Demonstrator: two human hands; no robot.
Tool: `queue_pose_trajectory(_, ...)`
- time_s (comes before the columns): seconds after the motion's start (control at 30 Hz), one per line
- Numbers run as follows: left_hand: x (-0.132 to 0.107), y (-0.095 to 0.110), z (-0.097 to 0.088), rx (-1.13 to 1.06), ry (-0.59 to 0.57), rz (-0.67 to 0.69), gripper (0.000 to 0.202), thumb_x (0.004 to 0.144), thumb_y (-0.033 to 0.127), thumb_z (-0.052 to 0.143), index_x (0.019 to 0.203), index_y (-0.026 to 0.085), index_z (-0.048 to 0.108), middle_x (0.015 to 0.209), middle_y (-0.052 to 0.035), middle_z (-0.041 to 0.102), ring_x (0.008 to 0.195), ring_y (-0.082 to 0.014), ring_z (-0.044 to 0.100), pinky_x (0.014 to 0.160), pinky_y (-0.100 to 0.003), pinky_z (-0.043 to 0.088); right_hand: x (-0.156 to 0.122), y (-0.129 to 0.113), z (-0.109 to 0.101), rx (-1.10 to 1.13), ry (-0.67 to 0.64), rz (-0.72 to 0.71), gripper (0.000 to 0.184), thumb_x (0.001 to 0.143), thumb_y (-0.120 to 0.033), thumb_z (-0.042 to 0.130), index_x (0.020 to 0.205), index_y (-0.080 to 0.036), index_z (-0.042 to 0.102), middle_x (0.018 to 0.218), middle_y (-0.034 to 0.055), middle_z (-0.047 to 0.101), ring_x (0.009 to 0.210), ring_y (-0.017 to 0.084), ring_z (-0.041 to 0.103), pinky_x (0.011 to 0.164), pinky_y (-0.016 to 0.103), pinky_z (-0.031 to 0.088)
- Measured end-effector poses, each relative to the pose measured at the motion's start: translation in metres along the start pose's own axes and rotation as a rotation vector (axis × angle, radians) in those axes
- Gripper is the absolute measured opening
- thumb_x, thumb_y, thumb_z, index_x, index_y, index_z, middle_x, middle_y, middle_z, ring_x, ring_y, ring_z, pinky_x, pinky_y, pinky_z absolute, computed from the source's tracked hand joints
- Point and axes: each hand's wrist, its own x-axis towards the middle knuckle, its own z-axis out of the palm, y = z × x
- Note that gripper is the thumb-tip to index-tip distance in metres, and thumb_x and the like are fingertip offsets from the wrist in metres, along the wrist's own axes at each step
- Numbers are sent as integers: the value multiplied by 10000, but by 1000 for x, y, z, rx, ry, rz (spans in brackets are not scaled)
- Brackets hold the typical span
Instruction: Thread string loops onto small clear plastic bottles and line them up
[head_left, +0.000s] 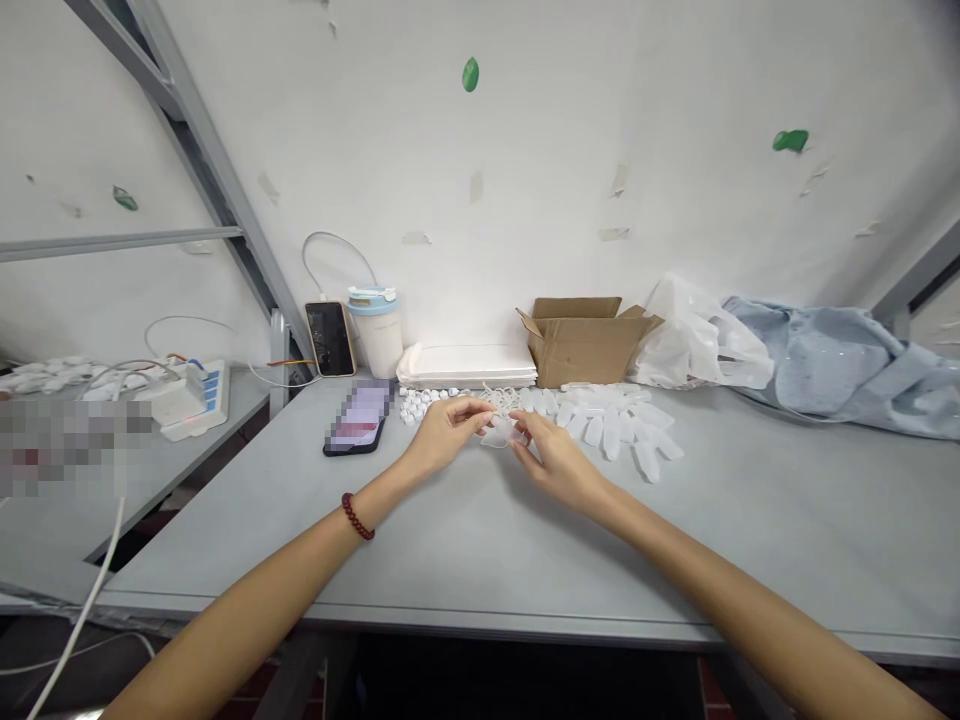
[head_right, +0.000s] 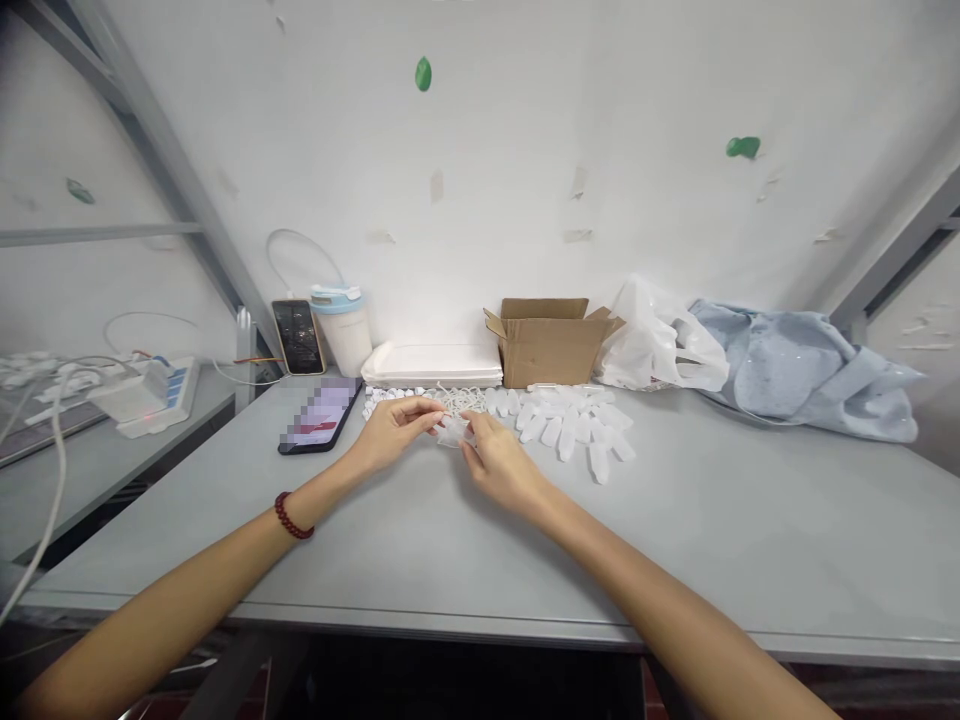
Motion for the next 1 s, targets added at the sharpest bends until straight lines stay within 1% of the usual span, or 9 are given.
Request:
queue_pose_trajectory(0.2, -4, 0, 2, 63, 44, 29, 189, 747, 300, 622, 842, 149, 683, 827, -58, 695, 731, -167, 634, 690, -275, 522, 0, -2, 0, 23, 11, 30, 354, 883, -188, 407, 1222, -92, 434, 1043, 143, 608, 889, 189, 598, 794, 322, 469)
queue_pose_trajectory(0.33, -5, 1, 2, 100, 56, 56, 196, 762, 294, 609, 868, 149, 688, 857, -62, 704, 735, -166, 645, 699, -271, 523, -1, -2, 2, 59, 24, 38, 340, 887, -192, 397, 1214, -108, 440, 1055, 144, 608, 873, 194, 601, 787, 337, 474)
queue_pose_trajectory(0.5, -8, 4, 2, 173, 45, 105, 208, 792, 268, 578, 915, 143, 689, 866, -65, 711, 741, -166, 656, 700, -276, 534, 0, -1, 3, 80, 51, 4, 359, 881, -204, 399, 1228, -116, 415, 959, 127, 614, 808, 202, 595, 732, 351, 480)
queue_pose_trajectory(0.57, -10, 4, 3, 229, 45, 163, 211, 805, 256, 571, 946, 153, 689, 895, -65, 713, 790, -173, 660, 726, -283, 540, 0, -2, 3, 90, 53, -4, 376, 878, -204, 397, 1244, -117, 393, 906, 109, 612, 772, 198, 587, 707, 348, 479)
queue_pose_trajectory(0.67, -12, 3, 5, 320, 39, 281, 228, 821, 229, 559, 1009, 176, 677, 993, -65, 702, 878, -181, 659, 775, -297, 549, -1, -3, 3, 108, 50, -3, 416, 877, -206, 390, 1278, -105, 348, 796, 70, 592, 690, 186, 564, 660, 335, 472)
queue_pose_trajectory(0.73, -14, 1, 7, 361, 21, 360, 257, 832, 199, 537, 1058, 181, 657, 1046, -69, 687, 886, -174, 662, 787, -303, 556, -1, -3, 4, 118, 48, 1, 428, 876, -208, 387, 1286, -97, 335, 749, 50, 571, 651, 178, 548, 636, 323, 464)
queue_pose_trajectory(0.87, -15, -1, 8, 461, 22, 517, 296, 841, 137, 501, 1109, 167, 624, 1050, -81, 684, 898, -166, 663, 797, -304, 560, -1, -3, 4, 145, 62, -12, 411, 872, -207, 387, 1272, -125, 342, 726, 33, 560, 637, 171, 544, 621, 306, 452)
queue_pose_trajectory(0.93, -15, -3, 8, 530, 31, 602, 309, 842, 112, 487, 1121, 159, 612, 1051, -89, 682, 942, -173, 653, 832, -318, 550, -1, -4, 3, 159, 73, -17, 401, 868, -205, 392, 1261, -141, 349, 731, 34, 568, 644, 171, 552, 623, 305, 451)
queue_pose_trajectory(1.0, -15, -6, 7, 595, 21, 680, 323, 843, 94, 476, 1136, 156, 598, 1090, -102, 665, 1017, -183, 626, 888, -339, 526, 0, -6, 3, 173, 76, -7, 397, 861, -201, 401, 1252, -153, 355, 730, 32, 578, 644, 171, 559, 623, 305, 453)
